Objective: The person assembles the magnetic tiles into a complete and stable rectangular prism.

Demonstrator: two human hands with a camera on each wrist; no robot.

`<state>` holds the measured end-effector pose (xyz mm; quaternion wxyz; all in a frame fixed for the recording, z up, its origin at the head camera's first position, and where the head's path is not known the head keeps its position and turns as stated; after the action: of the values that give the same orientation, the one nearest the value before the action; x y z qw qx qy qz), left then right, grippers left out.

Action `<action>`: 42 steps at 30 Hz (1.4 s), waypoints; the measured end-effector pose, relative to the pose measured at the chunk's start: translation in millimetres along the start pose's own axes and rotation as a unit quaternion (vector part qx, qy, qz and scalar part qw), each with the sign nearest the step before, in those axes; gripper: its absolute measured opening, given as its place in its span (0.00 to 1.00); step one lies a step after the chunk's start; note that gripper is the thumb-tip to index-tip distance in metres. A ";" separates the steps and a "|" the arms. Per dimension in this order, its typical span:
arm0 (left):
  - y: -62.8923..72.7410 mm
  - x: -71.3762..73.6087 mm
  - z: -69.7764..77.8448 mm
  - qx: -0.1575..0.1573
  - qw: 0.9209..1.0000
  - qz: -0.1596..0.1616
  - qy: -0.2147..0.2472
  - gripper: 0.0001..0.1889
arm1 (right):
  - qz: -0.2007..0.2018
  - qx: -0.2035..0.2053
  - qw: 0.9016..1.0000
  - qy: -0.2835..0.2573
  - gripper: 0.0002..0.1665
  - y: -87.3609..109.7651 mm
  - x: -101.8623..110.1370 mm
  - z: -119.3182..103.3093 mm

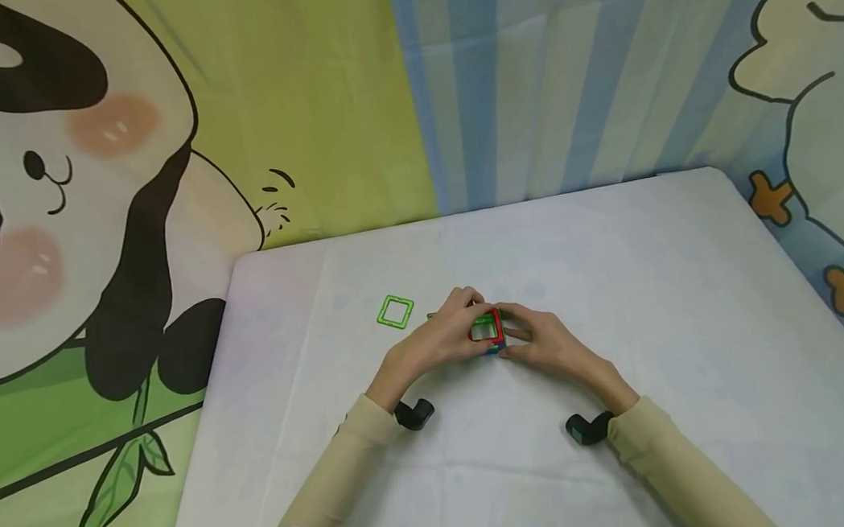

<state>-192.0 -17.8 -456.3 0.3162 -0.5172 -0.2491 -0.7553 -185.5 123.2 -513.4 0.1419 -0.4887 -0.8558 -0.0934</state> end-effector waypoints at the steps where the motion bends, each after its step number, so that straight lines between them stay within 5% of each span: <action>1: 0.3 0.5 -0.3 0.000 1.000 -0.001 0.000 0.25 | 0.000 -0.002 1.000 0.001 0.44 -0.5 -0.3 -0.4; 9: 6.8 1.5 -7.7 0.024 0.999 0.007 0.022 0.27 | -0.002 -0.013 1.000 0.002 0.44 -2.2 -2.8 -0.3; 14: 19.7 11.1 -37.1 0.071 0.995 0.054 0.043 0.23 | 0.008 -0.035 0.999 -0.001 0.44 -1.8 -0.7 1.7; 17: 32.4 14.6 -64.7 0.109 0.992 0.059 -0.006 0.25 | 0.007 -0.042 0.999 -0.007 0.45 -2.8 -0.8 2.5; 20: 44.5 10.0 -90.4 0.141 0.987 0.023 -0.075 0.32 | 0.004 -0.044 0.999 -0.009 0.46 -3.1 -1.9 3.8; 25: 53.5 -4.3 -113.5 0.143 0.979 -0.031 -0.143 0.34 | 0.008 -0.042 0.999 -0.019 0.45 -2.3 -3.8 5.4; 31: 56.5 -7.0 -119.6 0.147 0.977 -0.031 -0.155 0.28 | 0.005 -0.034 0.999 -0.028 0.45 -2.2 -7.2 4.3; 37: 63.9 16.6 -114.0 0.174 0.984 -0.002 -0.041 0.30 | 0.007 -0.028 1.000 -0.009 0.45 -5.2 -4.4 1.4; 42: 64.6 33.4 -88.6 0.136 0.990 0.014 0.031 0.32 | 0.006 -0.034 0.999 -0.010 0.45 -4.4 -4.6 1.5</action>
<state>-208.7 -131.1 -452.0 0.4015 -0.4492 -0.3329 -0.7254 -187.3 117.6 -516.4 0.1170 -0.4993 -0.8505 -0.1166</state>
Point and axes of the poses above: each hand's wrist, its own y-axis away from the middle knuckle, its own x-axis out of the back of the hand, z = x × y, the point moved 7 cm from there along -y, towards the middle knuckle, and after that the axes turned 10 degrees about -y, right-handed, at the moved point
